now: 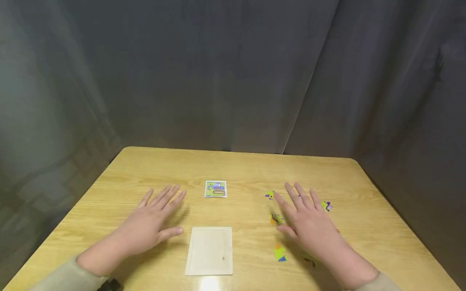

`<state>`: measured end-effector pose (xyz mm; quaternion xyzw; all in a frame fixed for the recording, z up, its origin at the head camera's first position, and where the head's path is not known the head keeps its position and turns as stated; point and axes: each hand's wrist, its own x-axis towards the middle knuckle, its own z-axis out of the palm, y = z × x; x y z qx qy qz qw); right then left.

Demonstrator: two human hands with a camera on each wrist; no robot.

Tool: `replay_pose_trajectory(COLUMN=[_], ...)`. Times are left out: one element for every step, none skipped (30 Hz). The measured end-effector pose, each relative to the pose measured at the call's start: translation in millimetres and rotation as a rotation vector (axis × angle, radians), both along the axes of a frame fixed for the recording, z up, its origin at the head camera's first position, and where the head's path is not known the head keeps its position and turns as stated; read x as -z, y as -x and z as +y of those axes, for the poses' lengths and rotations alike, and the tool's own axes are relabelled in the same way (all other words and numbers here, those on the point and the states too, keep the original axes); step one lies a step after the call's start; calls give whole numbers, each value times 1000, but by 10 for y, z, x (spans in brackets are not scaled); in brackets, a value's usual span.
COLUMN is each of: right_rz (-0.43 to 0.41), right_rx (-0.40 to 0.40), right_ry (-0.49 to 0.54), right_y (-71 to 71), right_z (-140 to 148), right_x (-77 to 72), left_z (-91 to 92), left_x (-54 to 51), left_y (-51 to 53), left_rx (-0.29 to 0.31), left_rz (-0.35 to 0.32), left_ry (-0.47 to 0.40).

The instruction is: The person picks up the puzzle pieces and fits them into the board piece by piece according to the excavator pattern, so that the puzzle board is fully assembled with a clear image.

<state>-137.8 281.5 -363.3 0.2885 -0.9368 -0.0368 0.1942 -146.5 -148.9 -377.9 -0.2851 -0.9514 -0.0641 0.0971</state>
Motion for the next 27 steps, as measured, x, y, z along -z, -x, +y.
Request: replay_pose_trajectory(right_rz=[-36,-64,-92,-116,-140,-165,-191,-222,-259,-295,-341,-382,-415,-449,-478,-505,-531,-550,-566,-585,-596,-605,-615,-626,-638,-653,-676], right_rx=[-15,-28,-44,-63,-76,-88,-100,-108,-116,-120,-117,-114,-119,-112,-106,-98,-87,-80,-74,-62,-61,-66,-69,-75,-78,-79,-78], right_ry=[9,12,20,28,36,42,51,61,74,85,97,108,122,129,137,145,150,155,158,161,168,176,185,197,210,223,238], right_y=[-14,-28,-45,-63,-81,-97,-112,-126,-138,-147,-153,-158,-161,-163,-162,-161,-159,-156,-153,-149,-146,-144,-141,-139,-138,-137,-135], right_z=[-20,-40,-58,-74,-86,-94,-98,-99,-98,-96,-92,-87,-82,-79,-77,-76,-74,-74,-76,-79,-81,-81,-83,-85,-88,-92,-96], right_x=[4,11,19,26,35,45,55,63,70,79,86,94,104,112,119,125,132,141,146,148,152,156,160,164,165,167,169], left_z=[38,75,113,148,184,217,245,270,291,307,320,328,333,337,338,340,341,342,343,344,346,349,351,355,359,363,366], left_x=[1,1,-3,-9,-16,-23,-29,-34,-35,-35,-32,-27,-20,-13,-5,3,10,17,21,27,31,35,37,40,42,45,45], left_y=[-29,-58,-86,-113,-139,-163,-185,-204,-220,-234,-247,-258,-266,-272,-275,-278,-279,-281,-283,-284,-287,-291,-296,-301,-306,-311,-316], left_rx=[26,47,66,82,94,104,111,115,115,113,110,104,99,95,92,90,88,87,87,86,85,85,84,83,82,80,78], left_rz=[-53,-112,-170,-224,-273,-315,-349,-373,-389,-399,-402,-404,-405,-402,-398,-394,-388,-385,-380,-375,-372,-369,-368,-368,-368,-370,-371], left_ry=[-13,-20,-21,-19,-14,-10,-3,5,17,31,45,58,68,82,92,103,111,117,122,127,129,131,131,132,130,130,130])
